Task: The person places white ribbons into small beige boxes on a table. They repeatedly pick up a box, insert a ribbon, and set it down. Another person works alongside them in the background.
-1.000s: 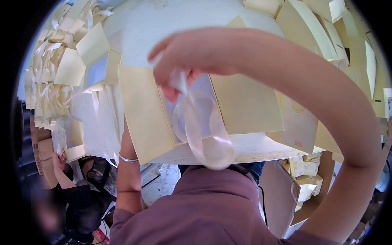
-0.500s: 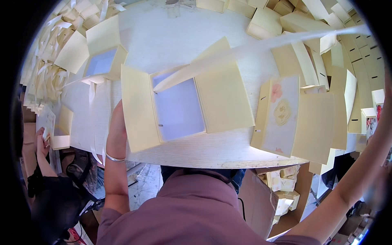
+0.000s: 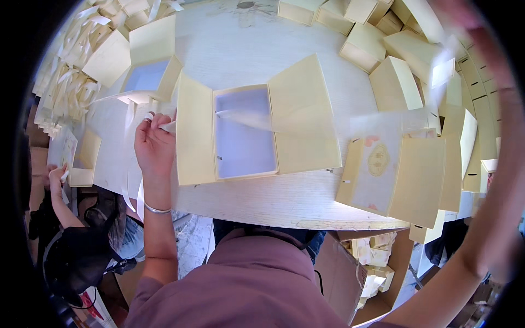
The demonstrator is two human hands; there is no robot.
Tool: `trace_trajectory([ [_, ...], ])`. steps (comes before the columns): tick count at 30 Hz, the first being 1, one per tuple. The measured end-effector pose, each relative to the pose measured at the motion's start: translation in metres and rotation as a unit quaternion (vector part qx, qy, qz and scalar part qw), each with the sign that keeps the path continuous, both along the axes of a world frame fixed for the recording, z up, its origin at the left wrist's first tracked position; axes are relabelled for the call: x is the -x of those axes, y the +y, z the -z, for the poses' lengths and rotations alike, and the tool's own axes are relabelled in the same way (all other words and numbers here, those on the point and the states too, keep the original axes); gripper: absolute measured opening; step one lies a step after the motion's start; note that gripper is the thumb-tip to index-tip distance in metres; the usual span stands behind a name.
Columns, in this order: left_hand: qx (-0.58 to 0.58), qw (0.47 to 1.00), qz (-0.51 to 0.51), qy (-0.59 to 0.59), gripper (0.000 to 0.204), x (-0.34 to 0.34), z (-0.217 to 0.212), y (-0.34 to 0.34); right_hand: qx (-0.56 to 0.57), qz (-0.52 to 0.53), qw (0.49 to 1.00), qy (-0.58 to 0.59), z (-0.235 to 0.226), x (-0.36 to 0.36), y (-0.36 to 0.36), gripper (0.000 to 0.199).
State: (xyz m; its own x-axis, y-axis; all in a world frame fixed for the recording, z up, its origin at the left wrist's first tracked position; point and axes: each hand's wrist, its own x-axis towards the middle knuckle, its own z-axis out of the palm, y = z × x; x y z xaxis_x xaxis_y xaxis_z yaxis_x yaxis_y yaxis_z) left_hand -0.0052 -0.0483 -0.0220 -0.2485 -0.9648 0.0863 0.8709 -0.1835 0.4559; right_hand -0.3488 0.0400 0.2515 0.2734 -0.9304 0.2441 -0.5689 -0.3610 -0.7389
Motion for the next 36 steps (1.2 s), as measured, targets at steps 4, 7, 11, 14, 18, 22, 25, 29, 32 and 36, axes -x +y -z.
trace_trajectory([
  [4, 0.048, 0.96, -0.05, -0.272, 0.013, -0.009, -0.011, 0.026, -0.087, -0.114, 0.987, 0.078, 0.139, -0.1, -0.018, 0.014],
  [7, 0.087, 0.911, -0.004, -0.403, 0.025, -0.007, -0.003, 0.038, -0.188, -0.125, 0.935, 0.275, 0.168, -0.12, -0.021, 0.016],
  [11, 0.19, 0.84, 0.046, -0.506, 0.037, -0.008, -0.003, 0.049, -0.235, -0.128, 0.906, 0.328, 0.195, -0.133, -0.026, 0.029],
  [14, 0.225, 0.811, 0.062, -0.536, 0.034, -0.005, -0.006, 0.056, -0.217, -0.138, 0.921, 0.293, 0.206, -0.136, -0.029, 0.026],
  [18, 0.27, 0.726, 0.062, -0.629, 0.029, -0.004, -0.008, 0.059, -0.223, -0.139, 0.929, 0.259, 0.218, -0.134, -0.027, 0.021],
  [22, 0.336, 0.622, 0.056, -0.705, 0.028, -0.003, -0.011, 0.06, -0.217, -0.155, 0.935, 0.235, 0.219, -0.133, -0.025, 0.019],
  [25, 0.326, 0.654, 0.058, -0.68, 0.028, -0.005, -0.005, 0.059, -0.199, -0.154, 0.944, 0.214, 0.218, -0.133, -0.022, 0.019],
  [29, 0.339, 0.628, 0.044, -0.699, 0.027, -0.002, -0.006, 0.06, -0.191, -0.14, 0.953, 0.188, 0.222, -0.135, -0.021, 0.02],
  [32, 0.336, 0.633, 0.057, -0.696, 0.027, -0.003, -0.004, 0.058, -0.192, -0.139, 0.952, 0.193, 0.224, -0.137, -0.022, 0.02],
  [36, 0.337, 0.636, 0.063, -0.692, 0.027, 0.002, -0.009, 0.06, -0.207, -0.152, 0.946, 0.196, 0.231, -0.143, -0.021, 0.019],
])
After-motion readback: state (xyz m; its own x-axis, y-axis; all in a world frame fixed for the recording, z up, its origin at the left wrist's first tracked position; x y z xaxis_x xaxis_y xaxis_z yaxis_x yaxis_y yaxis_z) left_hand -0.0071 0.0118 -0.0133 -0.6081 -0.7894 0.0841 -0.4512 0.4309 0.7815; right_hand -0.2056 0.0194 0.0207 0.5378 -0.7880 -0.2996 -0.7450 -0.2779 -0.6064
